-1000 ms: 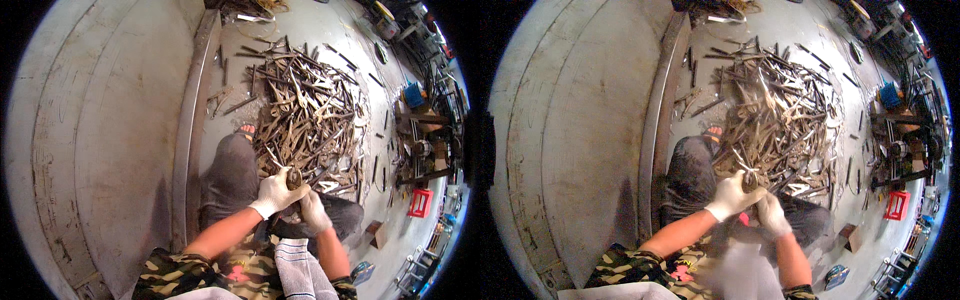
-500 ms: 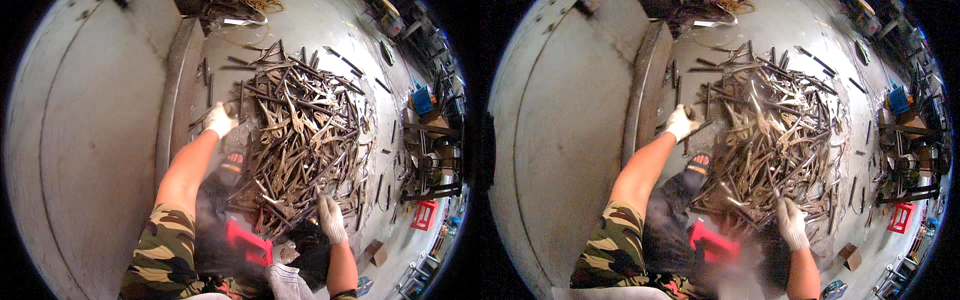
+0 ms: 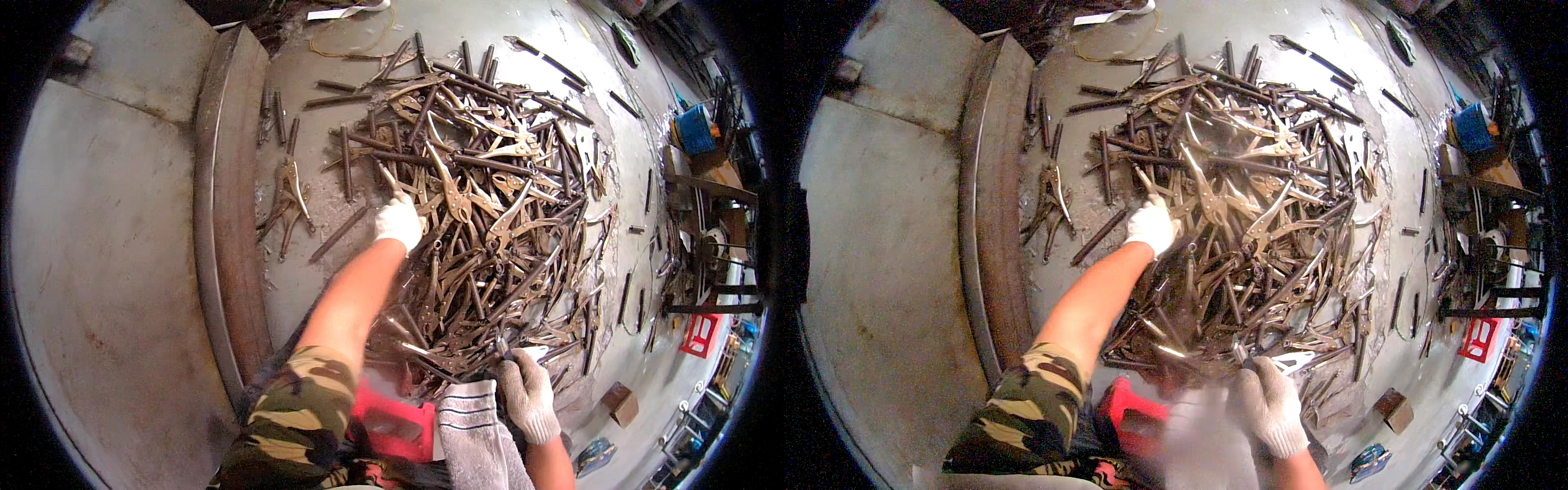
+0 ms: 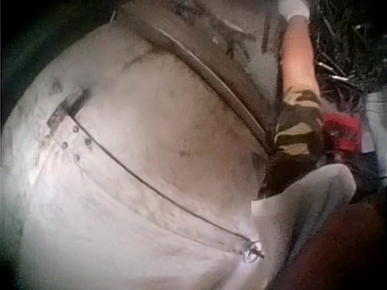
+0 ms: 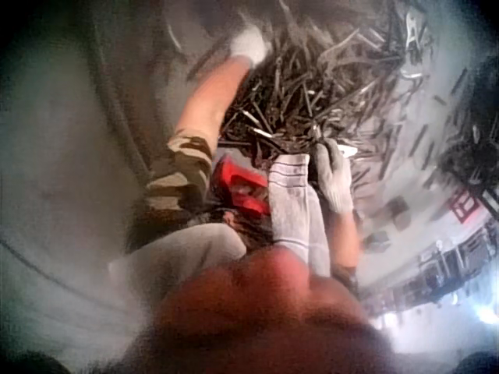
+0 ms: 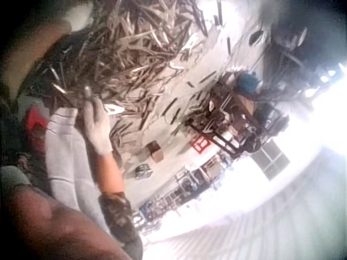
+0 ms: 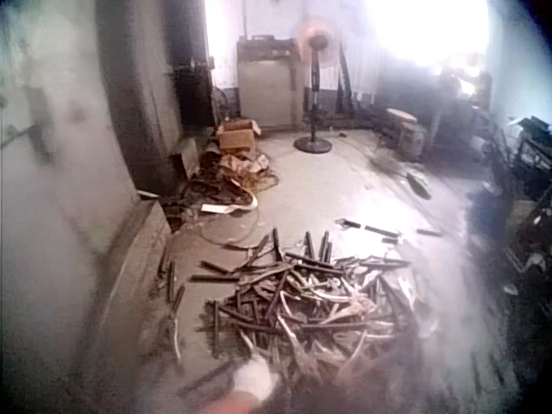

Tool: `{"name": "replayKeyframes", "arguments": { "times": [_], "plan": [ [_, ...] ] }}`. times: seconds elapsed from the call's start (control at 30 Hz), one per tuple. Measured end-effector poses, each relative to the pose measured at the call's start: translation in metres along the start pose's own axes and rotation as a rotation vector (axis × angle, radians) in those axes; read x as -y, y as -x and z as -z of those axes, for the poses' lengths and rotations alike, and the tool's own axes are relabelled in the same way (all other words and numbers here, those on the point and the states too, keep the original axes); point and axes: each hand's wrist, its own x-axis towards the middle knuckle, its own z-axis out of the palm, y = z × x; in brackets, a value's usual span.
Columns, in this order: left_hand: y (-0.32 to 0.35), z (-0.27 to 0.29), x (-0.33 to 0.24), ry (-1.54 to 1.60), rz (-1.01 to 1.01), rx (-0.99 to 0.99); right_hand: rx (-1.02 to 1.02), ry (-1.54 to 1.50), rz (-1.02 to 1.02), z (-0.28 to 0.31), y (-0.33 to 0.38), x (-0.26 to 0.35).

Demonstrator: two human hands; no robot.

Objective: The person walks through a workshop and sits on a small red stool. They pick up metal rods from a large pile on the floor, inspect them, and sort them into a separate pile.

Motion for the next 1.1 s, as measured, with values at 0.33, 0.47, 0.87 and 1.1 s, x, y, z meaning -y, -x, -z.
{"name": "replayKeyframes", "arguments": {
  "times": [0.33, 0.47, 0.87, 1.1],
  "plan": [
    [0.126, 0.002, -0.037, 0.230, -0.296, 0.154, -0.227, 0.071, 0.027, 0.013, 0.015, -0.046],
    [0.245, 0.055, -0.106, 0.373, -0.388, 0.149, -0.512, 0.038, 0.184, 0.009, 0.013, -0.077],
    [0.430, 0.070, -0.028, 1.444, -0.558, 0.404, -0.435, -0.492, 0.412, -0.074, 0.156, -0.105],
    [0.473, 0.110, -0.005, 2.239, 0.033, 0.716, -0.085, -0.470, 0.432, -0.143, 0.208, -0.124]
  ]
}}
